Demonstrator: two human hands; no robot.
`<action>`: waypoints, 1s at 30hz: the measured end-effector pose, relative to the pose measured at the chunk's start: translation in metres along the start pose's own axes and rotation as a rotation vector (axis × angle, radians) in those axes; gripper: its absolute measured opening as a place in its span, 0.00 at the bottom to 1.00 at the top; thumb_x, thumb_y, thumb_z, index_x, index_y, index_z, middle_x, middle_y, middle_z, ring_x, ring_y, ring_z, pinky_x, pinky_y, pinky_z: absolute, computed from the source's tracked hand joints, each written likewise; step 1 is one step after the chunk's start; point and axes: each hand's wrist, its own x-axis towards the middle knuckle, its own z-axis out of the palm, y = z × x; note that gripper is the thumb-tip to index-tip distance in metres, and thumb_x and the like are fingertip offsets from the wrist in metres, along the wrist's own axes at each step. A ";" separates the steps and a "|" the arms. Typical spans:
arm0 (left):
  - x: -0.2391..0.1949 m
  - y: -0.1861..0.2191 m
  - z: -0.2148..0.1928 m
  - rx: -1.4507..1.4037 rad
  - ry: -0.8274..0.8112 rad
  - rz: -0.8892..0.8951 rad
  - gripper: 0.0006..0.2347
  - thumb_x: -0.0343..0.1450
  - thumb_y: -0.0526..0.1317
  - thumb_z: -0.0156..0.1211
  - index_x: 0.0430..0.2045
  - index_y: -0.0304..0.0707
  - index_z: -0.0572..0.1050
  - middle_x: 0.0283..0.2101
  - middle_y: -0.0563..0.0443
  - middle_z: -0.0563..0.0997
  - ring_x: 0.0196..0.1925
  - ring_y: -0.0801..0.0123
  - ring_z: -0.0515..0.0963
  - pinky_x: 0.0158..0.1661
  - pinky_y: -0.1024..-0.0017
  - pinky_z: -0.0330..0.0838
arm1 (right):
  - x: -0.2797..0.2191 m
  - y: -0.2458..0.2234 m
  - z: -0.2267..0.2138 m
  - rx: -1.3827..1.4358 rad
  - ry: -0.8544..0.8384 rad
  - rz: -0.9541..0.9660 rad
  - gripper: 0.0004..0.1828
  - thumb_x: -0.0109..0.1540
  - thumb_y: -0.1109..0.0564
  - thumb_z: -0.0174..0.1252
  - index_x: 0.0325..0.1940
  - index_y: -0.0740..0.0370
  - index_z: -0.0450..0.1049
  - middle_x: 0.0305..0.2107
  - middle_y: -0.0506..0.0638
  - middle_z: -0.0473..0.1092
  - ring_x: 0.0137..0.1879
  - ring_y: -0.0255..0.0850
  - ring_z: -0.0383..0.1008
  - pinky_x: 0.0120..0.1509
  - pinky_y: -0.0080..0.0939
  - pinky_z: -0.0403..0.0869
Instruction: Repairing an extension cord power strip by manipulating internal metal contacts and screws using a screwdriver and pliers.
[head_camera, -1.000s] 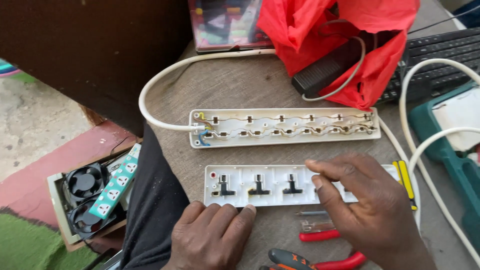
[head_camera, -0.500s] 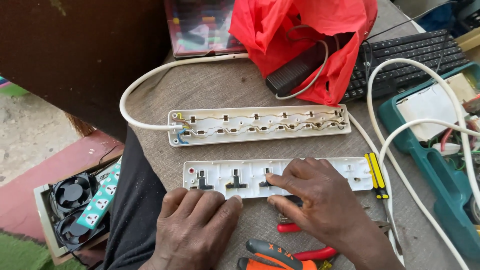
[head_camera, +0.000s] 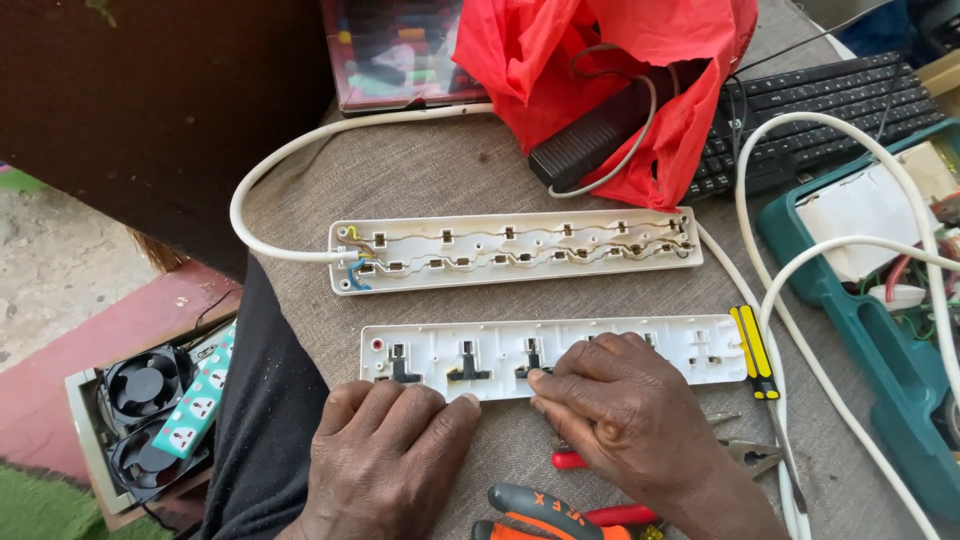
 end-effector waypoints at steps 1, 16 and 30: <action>0.000 0.000 0.000 -0.011 -0.006 0.000 0.06 0.78 0.37 0.53 0.37 0.53 0.79 0.29 0.60 0.71 0.28 0.66 0.72 0.39 0.66 0.64 | 0.000 0.001 -0.001 0.018 0.000 0.003 0.06 0.62 0.60 0.71 0.41 0.53 0.83 0.29 0.42 0.74 0.33 0.42 0.71 0.44 0.46 0.69; -0.002 -0.001 0.003 -0.031 -0.008 -0.007 0.03 0.77 0.39 0.59 0.36 0.52 0.80 0.28 0.59 0.72 0.27 0.66 0.71 0.37 0.66 0.63 | 0.000 0.011 -0.002 0.018 -0.116 0.172 0.26 0.56 0.47 0.77 0.56 0.50 0.80 0.30 0.41 0.71 0.37 0.40 0.72 0.47 0.42 0.73; 0.001 -0.003 0.004 -0.048 -0.008 -0.016 0.04 0.78 0.41 0.58 0.36 0.53 0.80 0.28 0.60 0.72 0.25 0.65 0.70 0.36 0.65 0.62 | 0.023 0.016 -0.014 0.193 -0.322 0.335 0.06 0.65 0.53 0.62 0.42 0.53 0.81 0.29 0.39 0.76 0.39 0.36 0.79 0.49 0.39 0.75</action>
